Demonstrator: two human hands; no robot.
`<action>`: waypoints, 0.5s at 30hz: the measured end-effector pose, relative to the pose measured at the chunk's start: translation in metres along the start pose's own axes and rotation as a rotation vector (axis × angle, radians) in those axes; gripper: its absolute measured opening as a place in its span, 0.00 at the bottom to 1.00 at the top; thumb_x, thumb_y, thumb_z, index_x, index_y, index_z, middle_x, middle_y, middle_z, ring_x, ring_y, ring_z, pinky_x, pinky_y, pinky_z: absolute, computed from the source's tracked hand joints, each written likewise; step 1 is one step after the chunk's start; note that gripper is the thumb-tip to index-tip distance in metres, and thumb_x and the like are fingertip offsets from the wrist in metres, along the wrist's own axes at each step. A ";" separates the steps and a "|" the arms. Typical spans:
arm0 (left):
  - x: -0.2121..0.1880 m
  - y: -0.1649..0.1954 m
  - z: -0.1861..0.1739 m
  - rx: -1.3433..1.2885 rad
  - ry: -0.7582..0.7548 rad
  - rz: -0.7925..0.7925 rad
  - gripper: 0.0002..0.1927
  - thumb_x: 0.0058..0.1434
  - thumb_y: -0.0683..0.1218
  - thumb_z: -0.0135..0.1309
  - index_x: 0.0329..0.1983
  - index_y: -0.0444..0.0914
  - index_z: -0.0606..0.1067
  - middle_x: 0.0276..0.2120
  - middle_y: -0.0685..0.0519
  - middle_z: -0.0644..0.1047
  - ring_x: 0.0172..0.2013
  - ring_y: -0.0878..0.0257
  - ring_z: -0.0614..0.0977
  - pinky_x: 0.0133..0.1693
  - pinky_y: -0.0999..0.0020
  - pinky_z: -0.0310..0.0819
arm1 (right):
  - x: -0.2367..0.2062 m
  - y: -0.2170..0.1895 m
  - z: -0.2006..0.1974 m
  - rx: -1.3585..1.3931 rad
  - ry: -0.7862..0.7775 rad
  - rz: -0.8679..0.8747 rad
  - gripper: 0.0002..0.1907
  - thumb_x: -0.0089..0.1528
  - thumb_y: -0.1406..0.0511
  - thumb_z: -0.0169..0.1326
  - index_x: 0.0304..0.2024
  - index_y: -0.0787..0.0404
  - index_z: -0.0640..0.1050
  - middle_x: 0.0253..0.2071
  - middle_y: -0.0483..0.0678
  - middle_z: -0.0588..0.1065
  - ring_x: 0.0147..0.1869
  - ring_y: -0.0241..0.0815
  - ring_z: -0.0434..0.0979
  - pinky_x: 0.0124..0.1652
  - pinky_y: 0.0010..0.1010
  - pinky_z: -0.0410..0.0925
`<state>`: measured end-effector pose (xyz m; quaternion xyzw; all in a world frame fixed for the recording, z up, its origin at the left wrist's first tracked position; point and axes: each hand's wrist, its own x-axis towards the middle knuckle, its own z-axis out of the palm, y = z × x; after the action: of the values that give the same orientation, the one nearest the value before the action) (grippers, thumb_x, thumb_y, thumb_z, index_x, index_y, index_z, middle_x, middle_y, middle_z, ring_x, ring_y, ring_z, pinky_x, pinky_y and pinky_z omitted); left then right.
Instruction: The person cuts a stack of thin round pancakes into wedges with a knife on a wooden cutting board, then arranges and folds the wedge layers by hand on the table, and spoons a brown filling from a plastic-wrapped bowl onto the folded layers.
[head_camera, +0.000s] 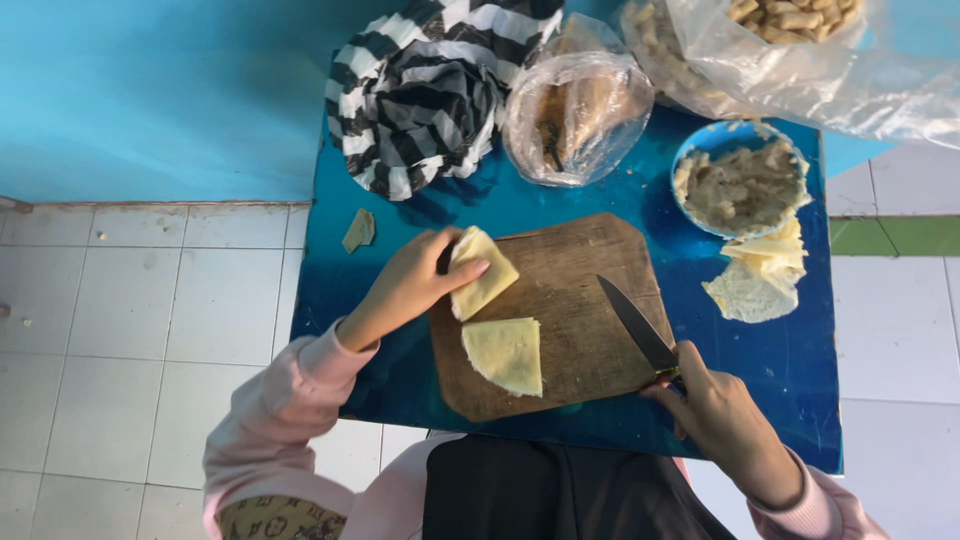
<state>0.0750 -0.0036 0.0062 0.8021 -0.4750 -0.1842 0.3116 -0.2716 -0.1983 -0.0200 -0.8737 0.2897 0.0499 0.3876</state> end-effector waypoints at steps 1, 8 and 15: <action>-0.010 -0.001 -0.004 0.003 0.014 -0.078 0.29 0.60 0.62 0.59 0.51 0.34 0.76 0.36 0.44 0.80 0.36 0.53 0.82 0.38 0.61 0.74 | 0.006 -0.004 -0.002 -0.004 0.012 -0.054 0.21 0.58 0.61 0.62 0.45 0.61 0.67 0.12 0.48 0.76 0.16 0.43 0.81 0.16 0.32 0.70; -0.071 -0.008 -0.007 -0.073 0.229 -0.138 0.27 0.63 0.61 0.59 0.47 0.32 0.75 0.38 0.44 0.80 0.40 0.54 0.82 0.42 0.64 0.74 | 0.059 -0.030 -0.010 -0.062 0.115 -0.269 0.14 0.62 0.66 0.57 0.38 0.65 0.64 0.15 0.50 0.74 0.18 0.46 0.79 0.19 0.35 0.67; -0.101 -0.026 -0.001 -0.178 0.191 -0.336 0.33 0.60 0.62 0.59 0.56 0.32 0.76 0.43 0.45 0.76 0.44 0.56 0.78 0.46 0.65 0.73 | 0.097 -0.060 -0.009 0.076 0.035 -0.257 0.15 0.65 0.66 0.54 0.42 0.68 0.63 0.28 0.55 0.80 0.27 0.48 0.85 0.22 0.33 0.74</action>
<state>0.0440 0.0942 -0.0111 0.8531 -0.2846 -0.1982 0.3897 -0.1599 -0.2178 -0.0047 -0.8890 0.1839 -0.0263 0.4186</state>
